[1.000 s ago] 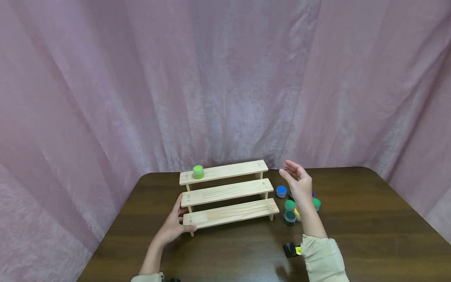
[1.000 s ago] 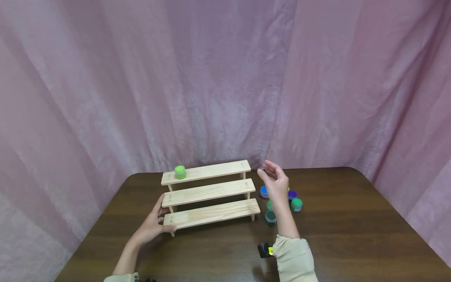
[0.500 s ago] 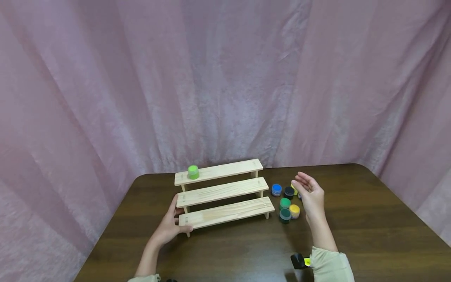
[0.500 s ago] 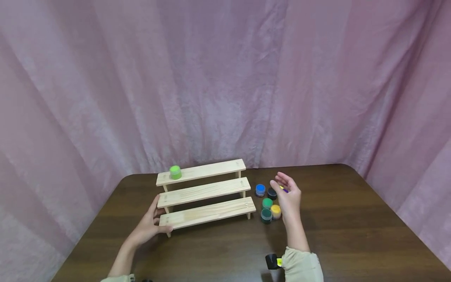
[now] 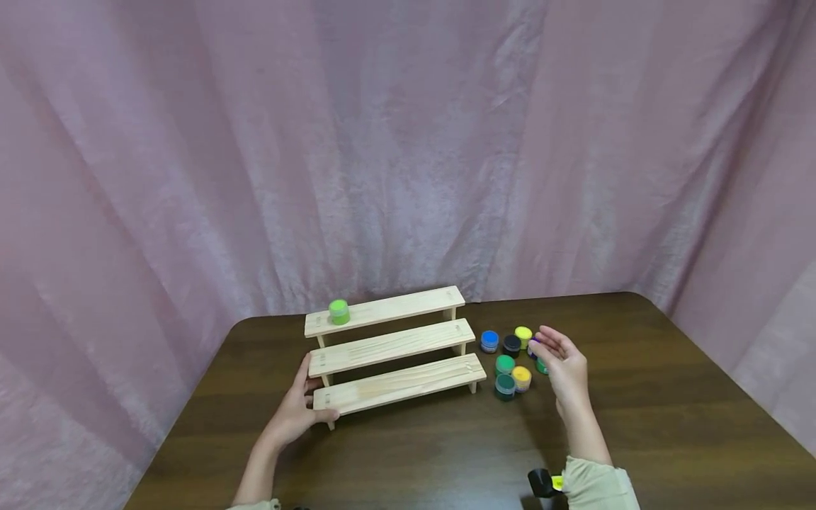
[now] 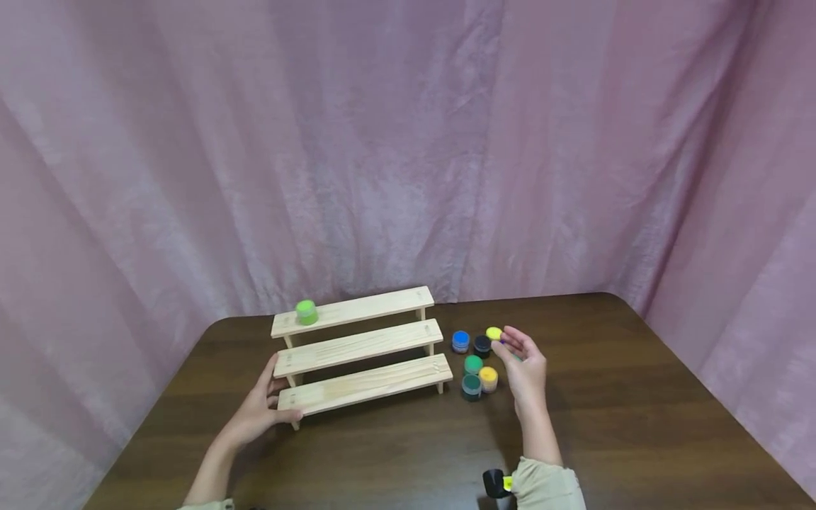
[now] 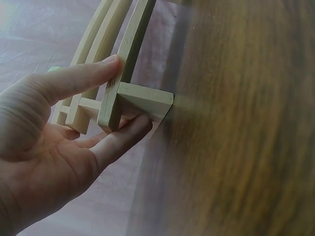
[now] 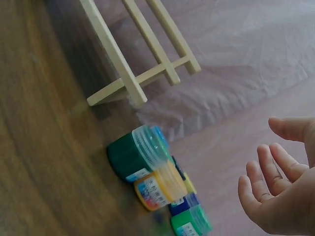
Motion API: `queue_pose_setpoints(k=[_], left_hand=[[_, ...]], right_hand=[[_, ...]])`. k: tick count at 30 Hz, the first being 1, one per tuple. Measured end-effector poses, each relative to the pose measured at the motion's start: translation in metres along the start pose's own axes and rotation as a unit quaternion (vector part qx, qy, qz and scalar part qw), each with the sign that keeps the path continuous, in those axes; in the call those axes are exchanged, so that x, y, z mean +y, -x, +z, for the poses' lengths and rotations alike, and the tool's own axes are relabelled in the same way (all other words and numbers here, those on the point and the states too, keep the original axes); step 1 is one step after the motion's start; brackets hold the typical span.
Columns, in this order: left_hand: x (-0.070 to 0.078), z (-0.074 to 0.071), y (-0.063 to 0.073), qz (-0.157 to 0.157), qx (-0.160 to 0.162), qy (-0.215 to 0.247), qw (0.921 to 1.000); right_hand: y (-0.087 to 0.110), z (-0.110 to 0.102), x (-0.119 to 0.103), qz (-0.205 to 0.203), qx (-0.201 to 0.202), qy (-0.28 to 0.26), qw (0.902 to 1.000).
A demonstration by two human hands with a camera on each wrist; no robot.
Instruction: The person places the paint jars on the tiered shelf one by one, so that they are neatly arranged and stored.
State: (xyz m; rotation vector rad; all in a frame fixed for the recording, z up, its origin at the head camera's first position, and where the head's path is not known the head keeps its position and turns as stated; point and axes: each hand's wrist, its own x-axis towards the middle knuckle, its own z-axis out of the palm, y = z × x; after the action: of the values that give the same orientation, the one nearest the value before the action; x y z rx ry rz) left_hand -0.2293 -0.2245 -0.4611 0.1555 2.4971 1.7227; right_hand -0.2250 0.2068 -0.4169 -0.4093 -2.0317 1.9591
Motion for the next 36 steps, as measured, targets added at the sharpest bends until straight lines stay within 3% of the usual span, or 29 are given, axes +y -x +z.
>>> queue_pose_setpoints(k=[17,36], left_hand=[[-0.002,-0.002,0.000,-0.009,-0.002,0.001,1.0000],[0.000,0.000,-0.003,-0.007,-0.008,0.001,0.9999]], right_hand=[[-0.005,-0.007,0.030,0.054,-0.032,0.024,0.9978],[-0.006,-0.008,0.055,0.061,-0.082,0.069,0.9924]])
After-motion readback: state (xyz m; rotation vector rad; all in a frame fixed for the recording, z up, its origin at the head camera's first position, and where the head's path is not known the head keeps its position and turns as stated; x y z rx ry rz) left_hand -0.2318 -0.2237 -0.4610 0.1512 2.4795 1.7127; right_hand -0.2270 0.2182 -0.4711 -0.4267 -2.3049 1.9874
